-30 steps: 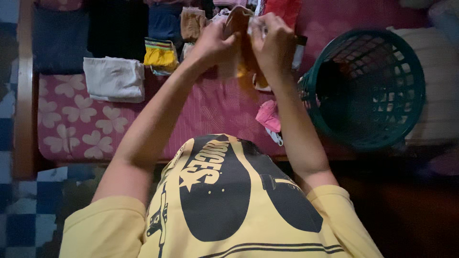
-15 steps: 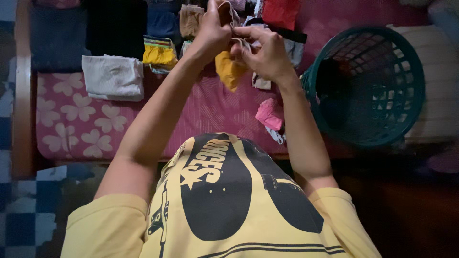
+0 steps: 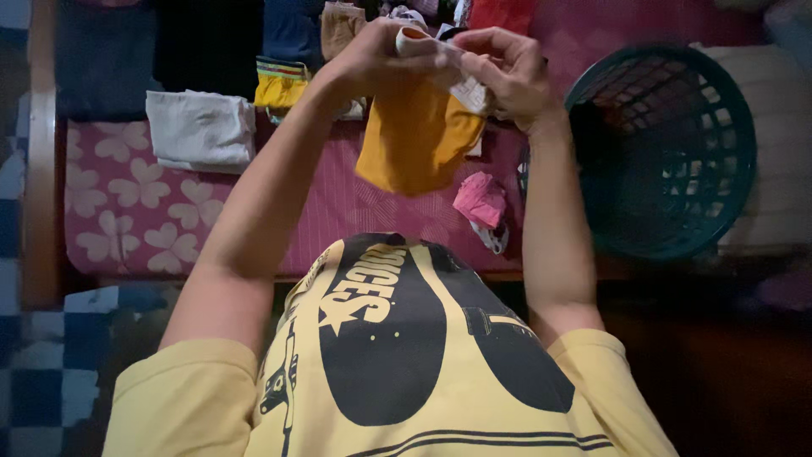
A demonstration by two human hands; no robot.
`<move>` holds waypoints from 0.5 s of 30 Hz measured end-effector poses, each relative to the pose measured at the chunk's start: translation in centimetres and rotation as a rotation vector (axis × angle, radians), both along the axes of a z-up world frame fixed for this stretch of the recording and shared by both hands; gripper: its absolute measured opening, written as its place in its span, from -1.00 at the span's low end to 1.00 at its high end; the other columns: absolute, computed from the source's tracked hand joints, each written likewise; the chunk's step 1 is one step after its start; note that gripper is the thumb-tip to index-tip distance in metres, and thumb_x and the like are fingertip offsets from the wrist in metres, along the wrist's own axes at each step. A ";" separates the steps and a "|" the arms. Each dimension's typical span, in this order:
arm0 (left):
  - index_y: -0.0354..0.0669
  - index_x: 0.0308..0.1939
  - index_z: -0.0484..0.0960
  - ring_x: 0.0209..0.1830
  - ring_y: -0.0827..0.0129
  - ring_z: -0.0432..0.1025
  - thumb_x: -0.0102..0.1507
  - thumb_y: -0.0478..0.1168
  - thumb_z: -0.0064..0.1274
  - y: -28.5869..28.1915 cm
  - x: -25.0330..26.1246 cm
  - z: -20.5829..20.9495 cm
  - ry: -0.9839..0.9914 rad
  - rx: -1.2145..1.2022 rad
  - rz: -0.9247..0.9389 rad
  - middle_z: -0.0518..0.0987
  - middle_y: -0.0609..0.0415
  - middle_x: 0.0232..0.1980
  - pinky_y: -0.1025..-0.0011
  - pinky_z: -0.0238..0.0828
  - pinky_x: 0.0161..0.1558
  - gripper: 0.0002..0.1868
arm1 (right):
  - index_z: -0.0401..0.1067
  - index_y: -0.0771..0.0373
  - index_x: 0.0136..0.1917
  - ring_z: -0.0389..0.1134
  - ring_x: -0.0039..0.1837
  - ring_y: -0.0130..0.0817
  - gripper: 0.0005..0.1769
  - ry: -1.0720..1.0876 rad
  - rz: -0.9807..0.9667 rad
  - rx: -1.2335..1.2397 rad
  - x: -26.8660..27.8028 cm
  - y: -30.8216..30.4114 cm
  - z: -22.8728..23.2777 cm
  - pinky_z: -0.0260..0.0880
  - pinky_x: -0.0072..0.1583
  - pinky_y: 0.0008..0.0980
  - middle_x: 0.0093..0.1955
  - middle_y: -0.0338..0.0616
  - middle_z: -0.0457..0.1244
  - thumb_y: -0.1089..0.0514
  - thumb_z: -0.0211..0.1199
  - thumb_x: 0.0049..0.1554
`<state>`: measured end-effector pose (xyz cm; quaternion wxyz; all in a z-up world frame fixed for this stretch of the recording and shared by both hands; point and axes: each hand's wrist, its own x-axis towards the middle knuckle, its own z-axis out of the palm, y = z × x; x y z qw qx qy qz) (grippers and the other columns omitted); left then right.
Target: The person folds various small garments including underwear, socks, and shirts on a bed. They pick each item from a green laundry basket, fold it by hand, and place it into a growing stack on the bed.
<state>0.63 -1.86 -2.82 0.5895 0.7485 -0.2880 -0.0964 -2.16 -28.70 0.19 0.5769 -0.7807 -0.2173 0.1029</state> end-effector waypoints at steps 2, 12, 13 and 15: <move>-0.14 0.03 0.71 -0.19 0.56 0.50 0.34 -0.02 0.28 -0.3 0.4 -1.2 0.108 -0.028 0.047 0.68 0.15 -0.15 0.45 0.52 -0.12 -0.68 | 0.35 0.31 0.42 0.42 -0.08 -0.53 -0.48 0.074 0.007 -0.099 -0.1 0.0 -0.4 0.50 -0.07 -0.46 0.02 -0.19 0.40 0.25 0.35 0.21; -0.15 -0.07 0.71 -0.16 0.10 0.61 0.19 -0.25 0.37 -0.4 4.2 -8.5 -0.658 0.262 0.100 0.68 -0.08 -0.13 0.26 0.55 -0.16 -0.74 | 0.50 0.27 0.24 0.46 0.06 -0.10 -0.52 -0.517 -0.126 -0.601 1.7 1.2 -5.6 0.52 0.04 -0.22 0.03 0.07 0.40 0.41 0.35 0.03; -0.13 -0.07 0.69 -0.13 0.08 0.62 0.17 -0.29 0.35 -0.3 4.5 -9.2 -0.668 0.256 0.107 0.68 -0.07 -0.10 0.25 0.57 -0.14 -0.74 | 0.51 0.27 0.21 0.46 0.02 -0.10 -0.58 -0.490 -0.172 -0.617 1.3 1.6 -6.7 0.53 0.01 -0.23 -0.01 0.07 0.38 0.42 0.31 0.06; -0.10 0.02 0.71 -0.24 0.06 0.59 0.24 -0.31 0.33 0.0 3.1 -11.3 -0.633 0.373 0.187 0.63 -0.11 -0.08 0.25 0.53 -0.28 -0.73 | 0.49 0.26 0.03 0.41 -0.02 -0.02 -0.75 -0.583 -0.250 -0.623 0.4 2.1 -9.5 0.49 0.02 -0.11 -0.09 0.05 0.36 0.38 0.29 0.04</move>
